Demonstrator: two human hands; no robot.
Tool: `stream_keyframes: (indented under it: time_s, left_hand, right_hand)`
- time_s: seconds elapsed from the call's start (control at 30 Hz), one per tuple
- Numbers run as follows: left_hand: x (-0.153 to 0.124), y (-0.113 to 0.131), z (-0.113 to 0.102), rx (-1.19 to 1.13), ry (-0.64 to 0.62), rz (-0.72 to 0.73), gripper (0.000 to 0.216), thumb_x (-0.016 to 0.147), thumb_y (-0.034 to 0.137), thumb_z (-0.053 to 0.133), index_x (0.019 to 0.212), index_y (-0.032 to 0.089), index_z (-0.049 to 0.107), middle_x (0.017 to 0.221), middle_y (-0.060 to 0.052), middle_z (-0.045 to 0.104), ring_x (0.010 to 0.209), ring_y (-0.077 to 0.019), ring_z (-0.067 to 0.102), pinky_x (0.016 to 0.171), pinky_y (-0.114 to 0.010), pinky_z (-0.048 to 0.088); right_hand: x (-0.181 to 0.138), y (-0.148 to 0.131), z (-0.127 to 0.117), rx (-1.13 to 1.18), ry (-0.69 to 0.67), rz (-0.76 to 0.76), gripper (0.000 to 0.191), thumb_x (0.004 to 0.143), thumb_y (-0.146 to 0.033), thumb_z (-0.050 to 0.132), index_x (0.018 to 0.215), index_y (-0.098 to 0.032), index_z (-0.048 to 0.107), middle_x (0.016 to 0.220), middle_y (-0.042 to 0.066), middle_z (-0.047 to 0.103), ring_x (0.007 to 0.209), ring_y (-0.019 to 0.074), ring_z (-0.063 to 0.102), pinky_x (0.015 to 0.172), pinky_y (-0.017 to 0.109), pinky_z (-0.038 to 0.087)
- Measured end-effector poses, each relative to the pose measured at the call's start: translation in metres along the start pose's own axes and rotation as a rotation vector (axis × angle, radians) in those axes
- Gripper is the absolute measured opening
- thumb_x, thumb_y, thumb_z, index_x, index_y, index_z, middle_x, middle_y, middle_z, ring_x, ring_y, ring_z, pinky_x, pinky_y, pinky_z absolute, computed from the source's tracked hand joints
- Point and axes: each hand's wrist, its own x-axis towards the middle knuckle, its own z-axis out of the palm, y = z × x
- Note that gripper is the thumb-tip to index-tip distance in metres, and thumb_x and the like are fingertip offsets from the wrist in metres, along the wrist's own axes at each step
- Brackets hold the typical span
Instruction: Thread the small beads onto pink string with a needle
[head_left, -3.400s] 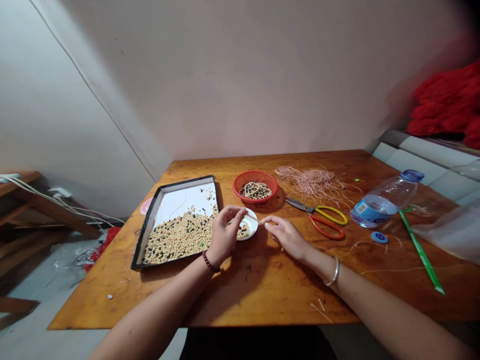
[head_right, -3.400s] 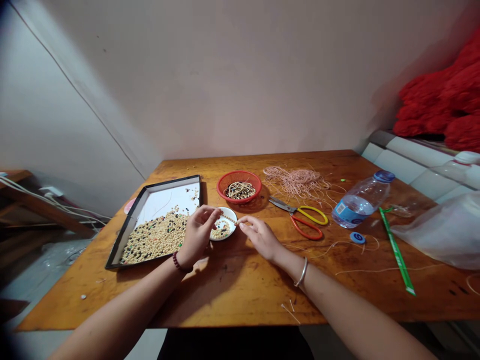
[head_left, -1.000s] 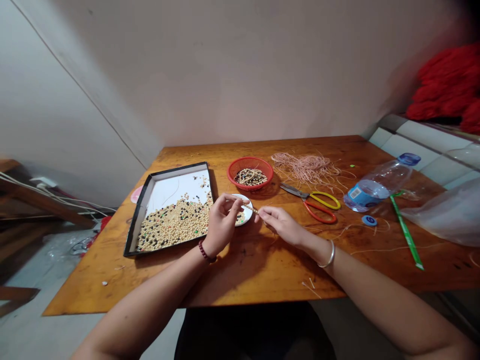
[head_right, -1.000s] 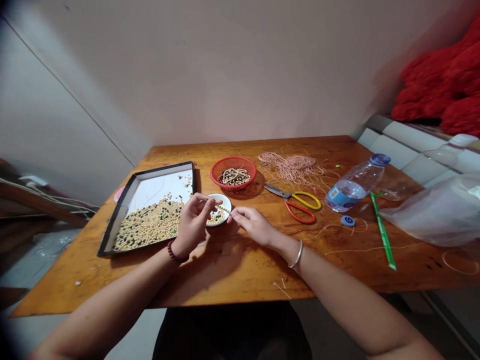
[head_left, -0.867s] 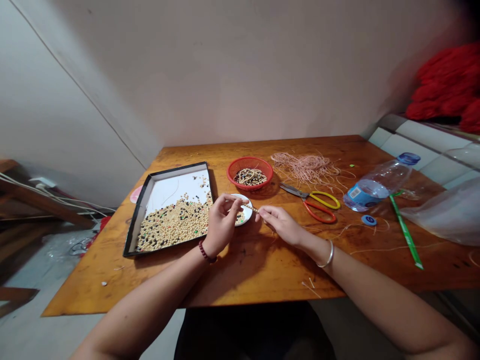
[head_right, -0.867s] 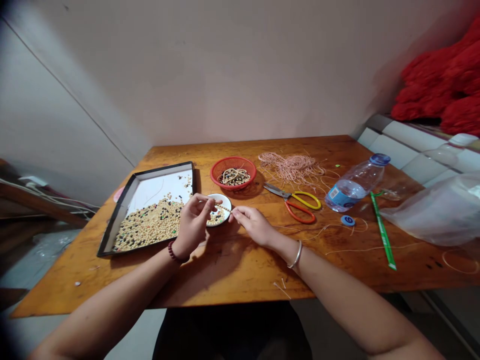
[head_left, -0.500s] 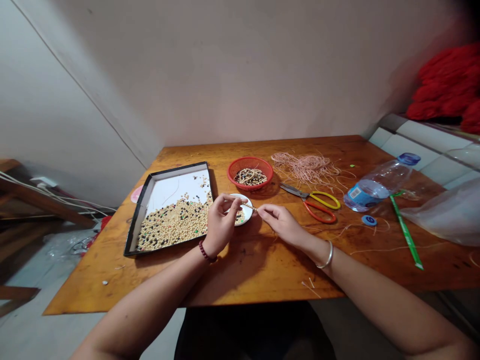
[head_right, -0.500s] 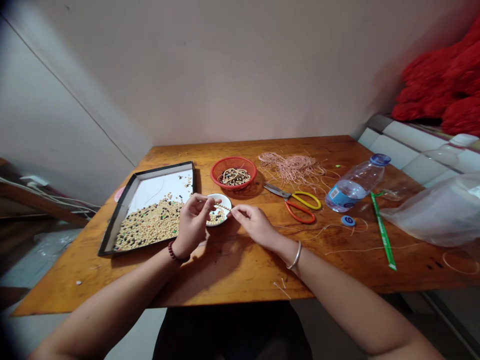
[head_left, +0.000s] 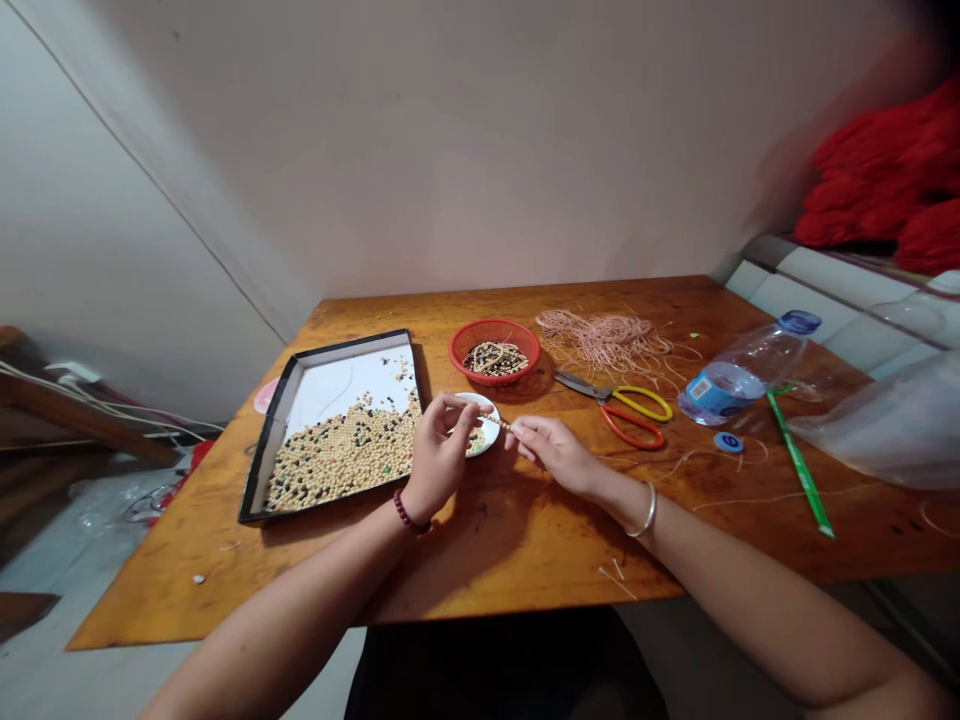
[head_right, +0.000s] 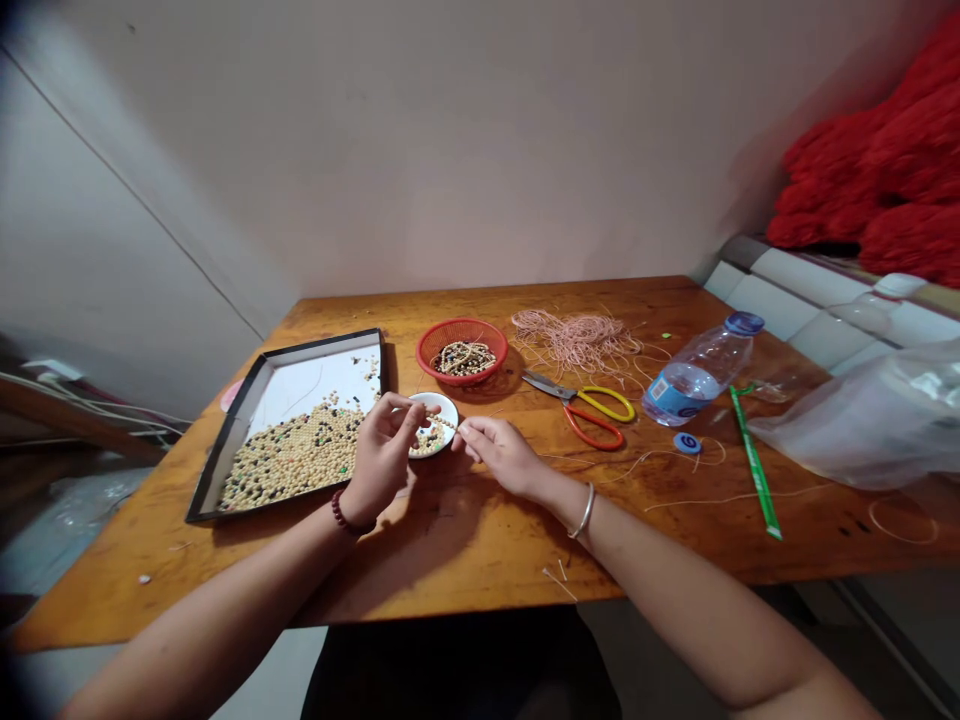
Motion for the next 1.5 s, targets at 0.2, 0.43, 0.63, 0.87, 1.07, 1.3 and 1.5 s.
stream_keyframes:
  time_s: [0.2, 0.43, 0.63, 0.87, 1.07, 1.3, 1.5]
  left_hand:
    - [0.000, 0.002, 0.000, -0.014, 0.009, 0.011, 0.023, 0.086, 0.038, 0.060, 0.081, 0.017, 0.054, 0.091, -0.010, 0.072, 0.076, -0.0156, 0.066, 0.055, -0.021, 0.047]
    - [0.000, 0.003, -0.002, -0.011, 0.035, 0.016, 0.023, 0.086, 0.039, 0.061, 0.081, 0.017, 0.053, 0.089, -0.009, 0.072, 0.072, -0.0147, 0.065, 0.053, -0.021, 0.046]
    - [0.001, 0.002, -0.002, -0.010, 0.036, 0.016, 0.023, 0.085, 0.040, 0.061, 0.082, 0.018, 0.055, 0.091, -0.009, 0.072, 0.074, -0.0151, 0.065, 0.055, -0.022, 0.046]
    - [-0.002, 0.003, 0.000, -0.010, 0.016, 0.011, 0.023, 0.086, 0.038, 0.060, 0.080, 0.016, 0.054, 0.091, -0.010, 0.072, 0.073, -0.0145, 0.066, 0.053, -0.020, 0.046]
    - [0.000, 0.003, -0.002, -0.031, 0.052, -0.008, 0.025, 0.086, 0.039, 0.060, 0.080, 0.017, 0.050, 0.086, -0.008, 0.071, 0.070, -0.0133, 0.064, 0.049, -0.017, 0.044]
    - [0.004, 0.004, -0.007, -0.046, 0.073, -0.016, 0.024, 0.087, 0.039, 0.059, 0.081, 0.018, 0.049, 0.083, -0.007, 0.069, 0.068, -0.0117, 0.061, 0.050, -0.018, 0.044]
    - [0.005, 0.003, -0.007, -0.047, 0.044, -0.006, 0.024, 0.087, 0.039, 0.058, 0.082, 0.018, 0.048, 0.075, -0.004, 0.067, 0.070, -0.0128, 0.063, 0.049, -0.017, 0.042]
  right_hand:
    - [0.000, 0.001, 0.000, 0.024, -0.024, -0.008, 0.043, 0.089, -0.057, 0.042, 0.072, -0.018, 0.049, 0.058, -0.004, 0.037, 0.052, 0.0093, 0.032, 0.049, 0.023, 0.025]
    - [0.000, -0.003, -0.004, -0.070, -0.009, -0.098, 0.038, 0.088, -0.050, 0.049, 0.076, -0.016, 0.063, 0.062, -0.001, 0.049, 0.060, 0.0113, 0.043, 0.059, 0.024, 0.035]
    - [0.000, -0.007, -0.002, -0.054, 0.105, -0.039, 0.035, 0.081, -0.049, 0.059, 0.082, -0.015, 0.068, 0.076, 0.005, 0.062, 0.068, 0.0147, 0.050, 0.064, 0.028, 0.039]
    - [0.001, 0.001, 0.002, 0.054, 0.043, 0.005, 0.040, 0.087, -0.053, 0.045, 0.069, -0.018, 0.051, 0.054, -0.005, 0.035, 0.048, 0.0088, 0.029, 0.046, 0.023, 0.024]
    - [0.002, 0.009, 0.002, 0.080, 0.047, 0.018, 0.047, 0.087, -0.056, 0.039, 0.059, -0.019, 0.045, 0.053, -0.004, 0.036, 0.046, 0.0078, 0.030, 0.044, 0.023, 0.022]
    - [0.003, 0.003, -0.002, 0.153, 0.002, 0.104, 0.028, 0.081, -0.040, 0.050, 0.078, -0.014, 0.061, 0.059, -0.003, 0.049, 0.042, 0.0054, 0.030, 0.040, 0.021, 0.019]
    - [0.000, -0.002, -0.003, 0.240, -0.008, 0.189, 0.039, 0.085, -0.049, 0.046, 0.090, -0.014, 0.063, 0.073, 0.004, 0.062, 0.050, 0.0094, 0.052, 0.044, 0.021, 0.035]
